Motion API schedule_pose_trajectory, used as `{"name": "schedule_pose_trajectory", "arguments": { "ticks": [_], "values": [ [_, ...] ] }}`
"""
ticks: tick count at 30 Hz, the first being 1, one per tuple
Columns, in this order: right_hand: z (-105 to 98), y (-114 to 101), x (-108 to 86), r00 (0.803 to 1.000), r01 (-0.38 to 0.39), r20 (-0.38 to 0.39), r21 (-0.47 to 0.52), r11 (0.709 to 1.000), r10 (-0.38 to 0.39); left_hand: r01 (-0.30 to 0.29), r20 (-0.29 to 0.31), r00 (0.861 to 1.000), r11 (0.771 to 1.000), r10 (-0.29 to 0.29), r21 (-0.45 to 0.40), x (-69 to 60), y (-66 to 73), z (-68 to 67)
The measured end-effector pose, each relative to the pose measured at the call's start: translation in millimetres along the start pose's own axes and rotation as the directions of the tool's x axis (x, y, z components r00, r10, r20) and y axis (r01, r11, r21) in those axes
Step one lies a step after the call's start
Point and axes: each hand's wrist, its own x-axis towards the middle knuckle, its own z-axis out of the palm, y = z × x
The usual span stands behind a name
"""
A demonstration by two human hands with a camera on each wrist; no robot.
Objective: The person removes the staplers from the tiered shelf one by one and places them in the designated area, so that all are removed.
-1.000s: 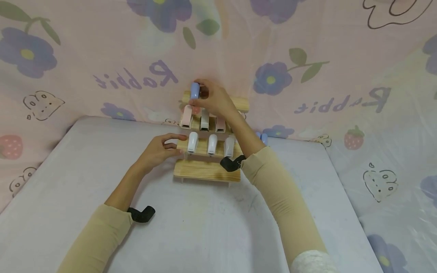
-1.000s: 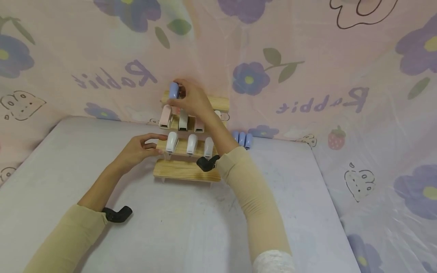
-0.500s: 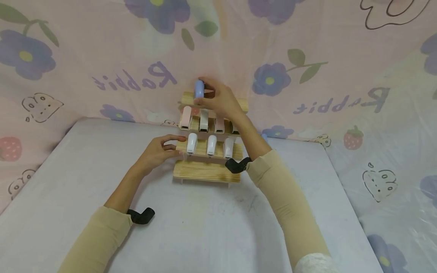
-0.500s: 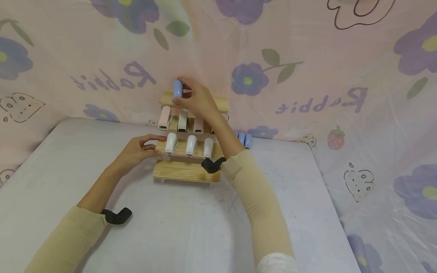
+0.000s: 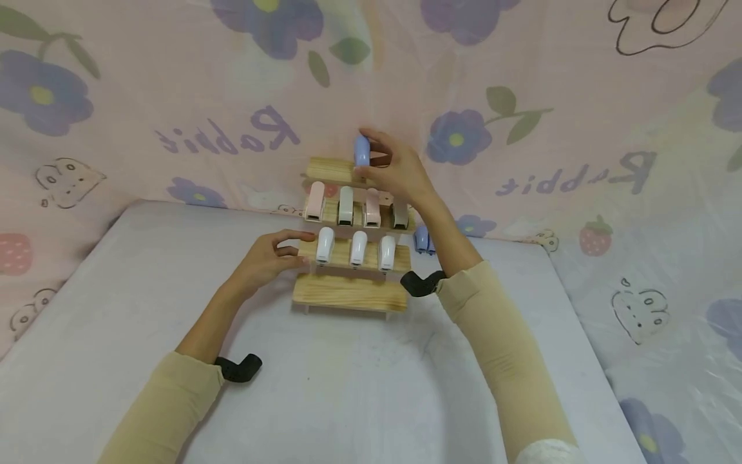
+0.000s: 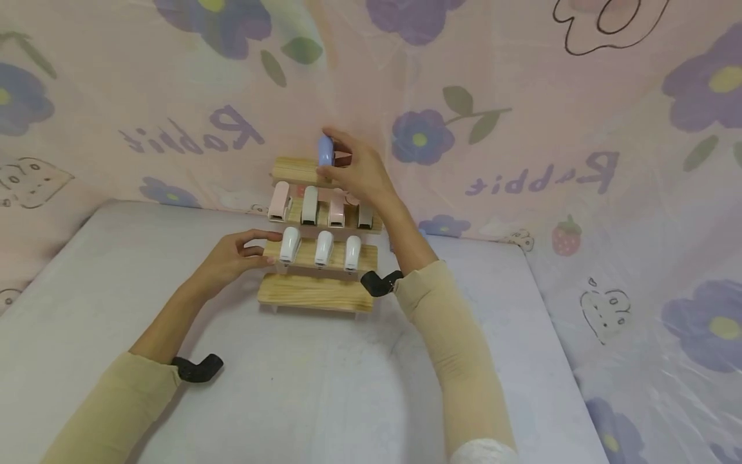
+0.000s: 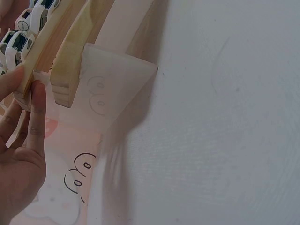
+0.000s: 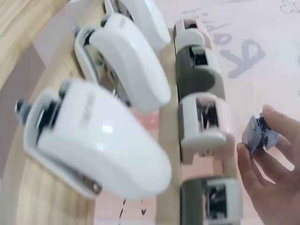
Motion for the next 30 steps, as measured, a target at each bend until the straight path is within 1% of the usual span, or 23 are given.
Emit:
{"name": "schedule_pose_trajectory", "arguments": {
  "ticks": [5,12,15,22,30],
  "values": [
    [-13.8,7.3,-8.5,1.000,-0.007,-0.021,-0.002,1.000,0.007,-0.014,0.019,1.000,1.000,0.014,-0.009,1.3,-0.8,2.6],
    [-23.9,10.8,-16.5,1.000,-0.006,-0.008,0.018,1.000,0.006,-0.021,0.004,1.000,1.000,0.021,-0.003,0.3,-2.3,1.1],
    [-27.2,12.6,-18.9,1.000,-0.006,-0.015,0.021,1.000,0.006,-0.028,0.000,1.000,1.000,0.028,0.002,0.2,-2.7,-0.3],
    [-37.5,22.8,-27.8,0.998,-0.043,-0.042,0.004,0.999,0.043,-0.026,-0.004,1.000,1.000,0.026,0.017,-0.8,-2.6,-0.3],
    [-49.8,31.6,-35.3,0.997,-0.045,-0.056,-0.003,0.999,0.045,-0.032,-0.010,0.999,0.999,0.032,0.001,-0.7,-1.3,1.0]
  ]
}}
